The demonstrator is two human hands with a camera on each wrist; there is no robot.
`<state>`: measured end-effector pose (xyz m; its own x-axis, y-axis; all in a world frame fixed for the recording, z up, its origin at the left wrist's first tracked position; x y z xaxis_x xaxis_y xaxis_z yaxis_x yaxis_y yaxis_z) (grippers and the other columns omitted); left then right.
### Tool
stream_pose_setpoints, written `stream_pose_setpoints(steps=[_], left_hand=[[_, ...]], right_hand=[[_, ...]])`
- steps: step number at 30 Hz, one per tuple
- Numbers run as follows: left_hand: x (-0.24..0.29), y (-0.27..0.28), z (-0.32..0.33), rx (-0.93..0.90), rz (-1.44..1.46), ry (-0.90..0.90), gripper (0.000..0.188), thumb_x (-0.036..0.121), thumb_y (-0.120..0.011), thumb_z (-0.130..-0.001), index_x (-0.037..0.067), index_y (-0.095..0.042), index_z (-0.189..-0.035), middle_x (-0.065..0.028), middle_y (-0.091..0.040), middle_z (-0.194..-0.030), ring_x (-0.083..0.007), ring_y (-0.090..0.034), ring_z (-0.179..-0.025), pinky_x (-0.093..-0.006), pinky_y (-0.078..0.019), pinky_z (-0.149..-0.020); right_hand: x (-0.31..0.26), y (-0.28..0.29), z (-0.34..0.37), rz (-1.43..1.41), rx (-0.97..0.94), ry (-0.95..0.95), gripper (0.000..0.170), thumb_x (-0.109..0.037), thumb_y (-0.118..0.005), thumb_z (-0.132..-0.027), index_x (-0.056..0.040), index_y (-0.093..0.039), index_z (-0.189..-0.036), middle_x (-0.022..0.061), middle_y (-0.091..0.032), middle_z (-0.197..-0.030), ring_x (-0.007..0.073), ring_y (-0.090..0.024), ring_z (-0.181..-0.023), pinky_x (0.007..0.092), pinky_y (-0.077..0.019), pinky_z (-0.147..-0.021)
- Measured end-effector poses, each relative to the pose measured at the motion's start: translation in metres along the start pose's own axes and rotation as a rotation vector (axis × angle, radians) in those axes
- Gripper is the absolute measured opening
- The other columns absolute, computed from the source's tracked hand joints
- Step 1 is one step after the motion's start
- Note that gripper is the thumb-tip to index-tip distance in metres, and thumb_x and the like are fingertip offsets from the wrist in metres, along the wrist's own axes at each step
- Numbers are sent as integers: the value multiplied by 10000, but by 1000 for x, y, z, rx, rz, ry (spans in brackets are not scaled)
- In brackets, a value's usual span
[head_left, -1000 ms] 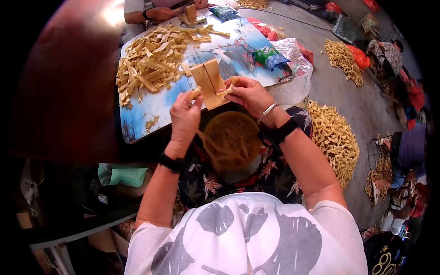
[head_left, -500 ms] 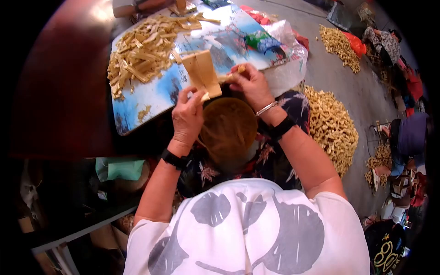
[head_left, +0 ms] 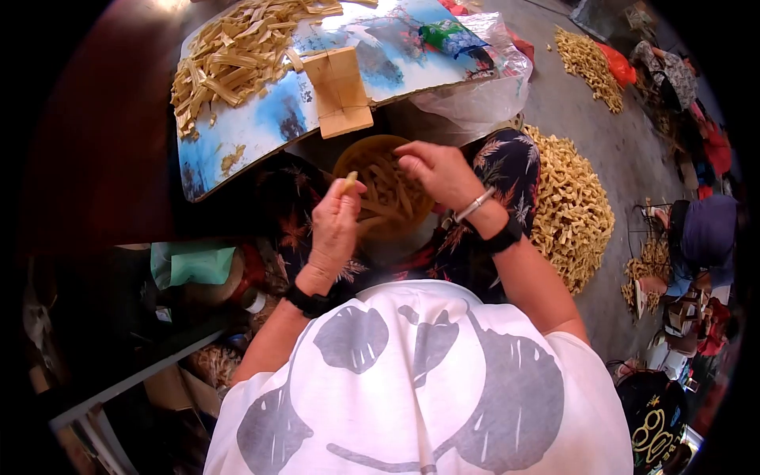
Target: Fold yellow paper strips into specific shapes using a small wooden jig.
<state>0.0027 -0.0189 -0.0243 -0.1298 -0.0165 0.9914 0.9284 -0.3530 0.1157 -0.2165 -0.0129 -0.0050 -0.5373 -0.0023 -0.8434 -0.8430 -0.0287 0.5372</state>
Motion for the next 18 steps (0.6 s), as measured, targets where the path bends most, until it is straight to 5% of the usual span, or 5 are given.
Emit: stream_pose_setpoints(steps=[4,9,13,16,18], left_hand=[[13,-33,6,125,-538,-540,221,42,-564,-871,-23,-547,-1082,-194,-583,-921,-417,-562,-822,-433,-485,-726],[28,-29,15,31,-616,-570,413,14,-644,-795,0,-546,-1196,-198,-522,-1132,-365,-566,-978,-375,-499,-812],[-13,1,10,-161,40,440,374,376,-526,-998,26,-641,-1061,-88,-672,-835,-220,-654,-770,-336,-532,-782],[2,-4,17,-332,672,877,430,436,-487,-1008,34,-633,-1055,-105,-676,-898,-186,-662,-837,-341,-539,-803],[15,-15,13,-325,812,778,362,364,-528,-1003,32,-616,-1121,-86,-676,-951,-159,-657,-862,-342,-539,-811]], right_hand=[[-40,-51,32,-121,3,-7,369,-279,-506,-1003,21,-635,-1175,168,-678,-1131,243,-659,-1025,309,-494,-885],[-26,-51,29,-206,358,111,319,-251,-463,-1006,-27,-672,-1095,199,-670,-1006,330,-659,-875,389,-512,-824],[-36,-27,35,-288,330,23,297,-246,-468,-1027,-31,-672,-1047,101,-681,-929,187,-651,-794,293,-520,-735],[-45,-29,48,-370,266,35,248,-220,-509,-1016,-23,-659,-1024,89,-688,-874,132,-657,-752,254,-523,-670],[-51,-32,59,-283,260,171,195,-170,-528,-998,-22,-655,-1004,116,-693,-835,195,-684,-691,256,-529,-636]])
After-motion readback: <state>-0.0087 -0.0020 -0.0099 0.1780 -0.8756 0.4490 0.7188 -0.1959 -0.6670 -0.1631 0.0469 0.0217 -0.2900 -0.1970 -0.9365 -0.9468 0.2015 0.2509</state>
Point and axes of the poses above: each hand's wrist, its own z-axis away from the middle knuckle, its own y-axis out of the back of the hand, x = y × z, the point moved 1 cm from there along -z, towards the middle knuckle
